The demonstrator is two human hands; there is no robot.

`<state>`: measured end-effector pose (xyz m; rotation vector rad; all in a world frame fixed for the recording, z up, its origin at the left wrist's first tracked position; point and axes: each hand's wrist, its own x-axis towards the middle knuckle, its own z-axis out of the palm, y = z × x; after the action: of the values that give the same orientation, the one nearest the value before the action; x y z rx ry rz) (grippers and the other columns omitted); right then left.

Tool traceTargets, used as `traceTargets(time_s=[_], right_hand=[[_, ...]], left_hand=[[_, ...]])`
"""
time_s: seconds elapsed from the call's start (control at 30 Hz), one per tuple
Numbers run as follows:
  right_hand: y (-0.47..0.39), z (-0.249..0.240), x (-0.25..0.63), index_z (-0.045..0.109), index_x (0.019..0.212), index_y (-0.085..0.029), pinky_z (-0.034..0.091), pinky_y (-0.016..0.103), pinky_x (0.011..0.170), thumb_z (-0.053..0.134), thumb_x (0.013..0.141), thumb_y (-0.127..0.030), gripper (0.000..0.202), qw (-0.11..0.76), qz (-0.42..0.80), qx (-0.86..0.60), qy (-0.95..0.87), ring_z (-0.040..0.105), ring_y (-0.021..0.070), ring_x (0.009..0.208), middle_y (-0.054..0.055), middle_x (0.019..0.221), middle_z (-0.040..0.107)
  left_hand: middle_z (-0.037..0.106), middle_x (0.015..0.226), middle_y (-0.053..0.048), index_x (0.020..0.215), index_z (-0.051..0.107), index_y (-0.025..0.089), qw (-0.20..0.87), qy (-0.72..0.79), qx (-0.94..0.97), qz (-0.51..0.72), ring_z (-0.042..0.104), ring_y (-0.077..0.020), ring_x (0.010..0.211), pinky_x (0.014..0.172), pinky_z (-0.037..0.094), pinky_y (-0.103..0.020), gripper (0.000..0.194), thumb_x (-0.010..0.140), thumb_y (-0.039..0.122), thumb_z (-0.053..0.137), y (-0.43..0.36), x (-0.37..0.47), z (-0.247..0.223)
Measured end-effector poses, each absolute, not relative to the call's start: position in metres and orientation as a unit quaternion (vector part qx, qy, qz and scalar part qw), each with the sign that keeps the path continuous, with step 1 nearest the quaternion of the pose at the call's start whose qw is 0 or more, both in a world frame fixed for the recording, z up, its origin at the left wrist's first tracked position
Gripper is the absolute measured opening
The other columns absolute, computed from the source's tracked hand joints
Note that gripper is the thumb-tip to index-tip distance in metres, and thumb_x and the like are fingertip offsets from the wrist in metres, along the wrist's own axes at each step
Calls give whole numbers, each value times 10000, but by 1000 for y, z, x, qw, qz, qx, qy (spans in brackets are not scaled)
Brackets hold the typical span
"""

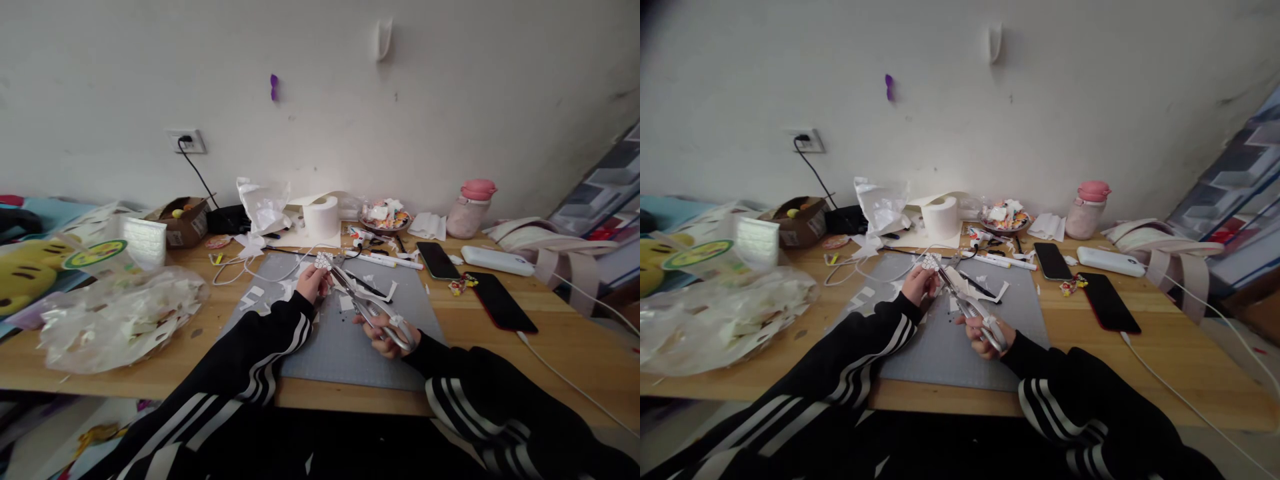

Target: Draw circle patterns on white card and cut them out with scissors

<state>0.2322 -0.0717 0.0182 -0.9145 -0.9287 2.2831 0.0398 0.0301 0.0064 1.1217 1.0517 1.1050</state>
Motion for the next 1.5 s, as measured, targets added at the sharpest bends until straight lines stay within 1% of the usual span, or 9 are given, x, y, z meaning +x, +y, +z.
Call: traceTargets(time_s=[0.17, 0.33, 0.53, 0.77, 1.0, 1.1, 1.23, 1.37, 1.5], right_hand=[[-70, 13, 234, 581, 880, -219, 67, 128, 331, 734, 577, -404, 386, 254, 842, -328, -346, 143, 2, 330, -141, 494, 369], [-72, 14, 234, 590, 878, -210, 69, 125, 325, 730, 586, -392, 371, 262, 838, -327, -350, 150, -6, 327, -139, 501, 371], [-75, 14, 233, 592, 891, -224, 85, 127, 316, 735, 541, -293, 384, 270, 828, -334, -361, 149, -5, 326, -139, 491, 391], [-74, 12, 233, 597, 893, -220, 83, 122, 318, 697, 548, -250, 360, 276, 823, -338, -364, 165, -14, 312, -142, 495, 382], [-74, 14, 231, 603, 862, -221, 86, 126, 308, 661, 513, -216, 354, 281, 819, -342, -365, 164, -11, 300, -141, 489, 388], [-77, 19, 229, 608, 827, -221, 63, 142, 304, 678, 492, -216, 343, 289, 814, -351, -361, 154, -9, 293, -135, 477, 374], [-82, 28, 226, 615, 799, -212, 20, 169, 321, 690, 508, -215, 300, 311, 801, -366, -357, 154, -15, 305, -115, 503, 365], [-84, 33, 224, 618, 783, -219, 14, 182, 329, 704, 493, -222, 303, 315, 792, -379, -360, 159, -10, 307, -107, 509, 364], [-84, 33, 223, 604, 743, -232, 16, 184, 333, 717, 475, -235, 290, 315, 788, -385, -363, 144, -5, 304, -107, 496, 353]], left_hand=[[588, 763, 10, 950, 585, 120, 584, 445, 490, 470, 535, -71, 552, 493, 470, -201, 230, 929, 342, 529, 30, 40, 6], [567, 661, 30, 834, 587, 150, 588, 421, 504, 473, 458, -60, 470, 438, 415, -190, 257, 932, 374, 509, 27, 38, 6], [580, 551, 38, 721, 591, 200, 585, 401, 507, 491, 434, -88, 414, 461, 415, -256, 261, 845, 430, 600, 24, 37, 9], [573, 623, 31, 778, 586, 178, 582, 422, 507, 475, 437, -72, 454, 449, 413, -213, 283, 925, 405, 504, 23, 38, 11], [591, 776, 6, 952, 585, 119, 577, 460, 492, 462, 544, -76, 571, 515, 480, -212, 231, 930, 342, 527, 28, 40, 7], [598, 794, -1, 957, 588, 130, 576, 466, 487, 462, 546, -77, 581, 518, 485, -211, 217, 932, 335, 522, 28, 40, 8], [584, 760, 11, 945, 584, 124, 573, 468, 481, 470, 526, -69, 547, 489, 465, -198, 224, 933, 338, 521, 27, 40, 9], [585, 737, 13, 904, 593, 143, 572, 466, 479, 475, 508, -67, 531, 467, 455, -192, 223, 936, 348, 511, 27, 40, 9], [595, 773, 7, 954, 587, 117, 573, 465, 474, 480, 550, -77, 569, 511, 483, -211, 233, 927, 342, 534, 30, 39, 7]])
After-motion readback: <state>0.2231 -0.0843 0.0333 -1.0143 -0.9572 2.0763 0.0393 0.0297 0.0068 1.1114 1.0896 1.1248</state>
